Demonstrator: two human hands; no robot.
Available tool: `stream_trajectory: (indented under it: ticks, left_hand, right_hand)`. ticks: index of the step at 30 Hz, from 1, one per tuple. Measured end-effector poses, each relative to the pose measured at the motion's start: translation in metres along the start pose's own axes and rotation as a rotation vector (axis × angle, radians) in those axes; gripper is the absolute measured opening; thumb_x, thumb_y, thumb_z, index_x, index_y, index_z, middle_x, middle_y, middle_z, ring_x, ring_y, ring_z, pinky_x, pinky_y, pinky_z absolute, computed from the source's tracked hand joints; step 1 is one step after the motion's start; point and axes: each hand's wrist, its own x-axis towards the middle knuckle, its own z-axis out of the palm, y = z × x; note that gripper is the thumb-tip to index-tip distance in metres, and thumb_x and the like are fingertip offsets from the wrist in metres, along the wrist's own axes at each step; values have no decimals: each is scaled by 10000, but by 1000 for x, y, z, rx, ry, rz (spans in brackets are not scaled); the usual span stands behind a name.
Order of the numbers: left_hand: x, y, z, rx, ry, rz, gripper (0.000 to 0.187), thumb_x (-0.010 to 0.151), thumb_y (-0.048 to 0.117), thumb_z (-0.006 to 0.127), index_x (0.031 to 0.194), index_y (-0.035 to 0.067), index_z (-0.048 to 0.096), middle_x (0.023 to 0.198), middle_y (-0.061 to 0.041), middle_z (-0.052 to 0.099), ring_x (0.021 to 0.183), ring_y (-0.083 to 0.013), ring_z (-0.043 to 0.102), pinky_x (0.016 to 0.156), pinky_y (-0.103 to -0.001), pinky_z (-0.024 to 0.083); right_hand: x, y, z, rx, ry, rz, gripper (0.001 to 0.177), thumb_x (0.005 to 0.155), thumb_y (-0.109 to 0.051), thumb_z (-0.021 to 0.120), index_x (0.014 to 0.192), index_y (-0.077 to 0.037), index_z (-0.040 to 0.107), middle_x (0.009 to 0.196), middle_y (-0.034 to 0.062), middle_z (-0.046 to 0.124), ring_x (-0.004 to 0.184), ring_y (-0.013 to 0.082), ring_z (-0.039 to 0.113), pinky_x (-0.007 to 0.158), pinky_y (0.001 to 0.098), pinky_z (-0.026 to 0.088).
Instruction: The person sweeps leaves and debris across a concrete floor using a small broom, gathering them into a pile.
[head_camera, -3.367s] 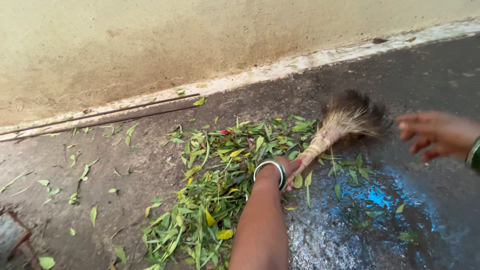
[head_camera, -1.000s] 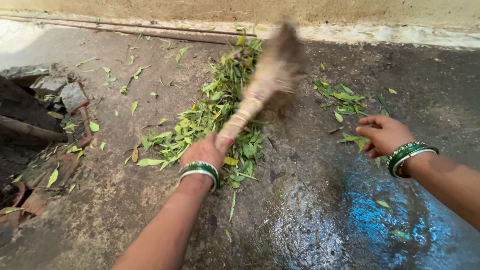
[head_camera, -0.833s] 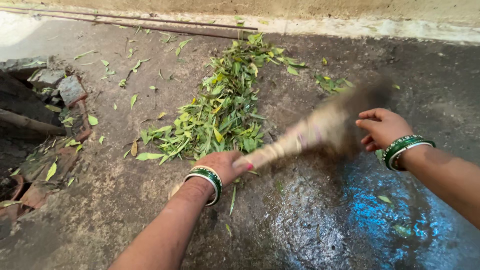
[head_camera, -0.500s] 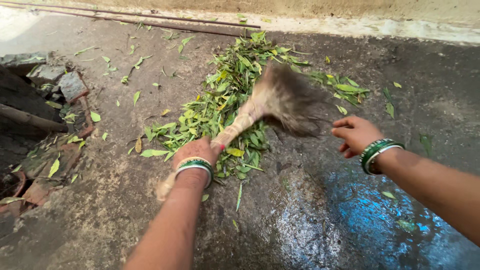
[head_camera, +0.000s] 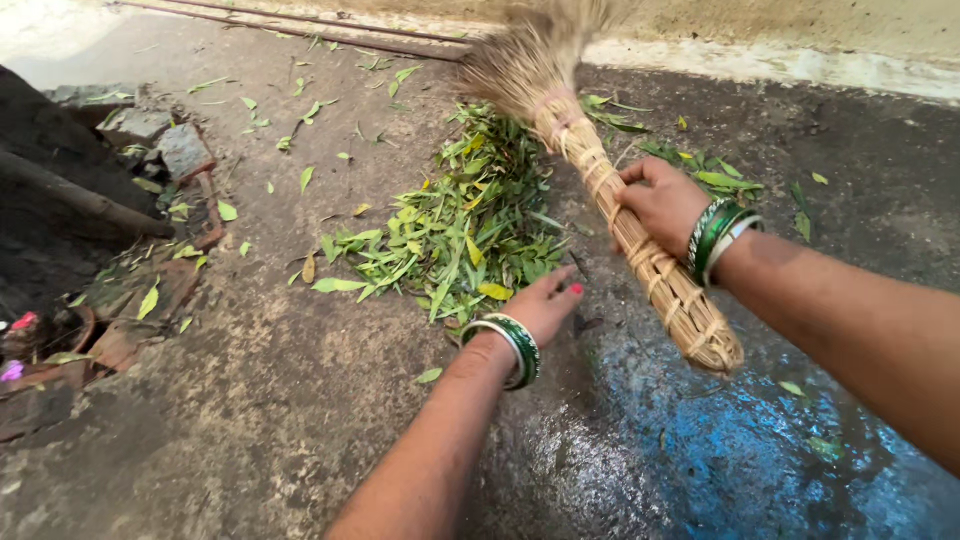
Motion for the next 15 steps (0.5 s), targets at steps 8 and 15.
stream_trajectory:
  ticks: [8,15]
  left_hand:
    - [-74,23,-15,464,230,-68,610,931,436,629,1499,313,444,1476,-146,465,1269,-348,545,1083,-569,369]
    - [-111,6,-30,659,656,204,585,859,314,710,1416,237,547,1394,-181,525,1268,-351,534,1053,-587,355]
  right_hand:
    - [8,43,3,-172,-175,33,506,883,-341,798,1132,89,707,905,185,723,693,262,665,594,399,524]
    - [-40,69,-6,-428,-17,5,590,850,-213,683,1403,-106,505,924,135,734,644,293,703,591,458,576]
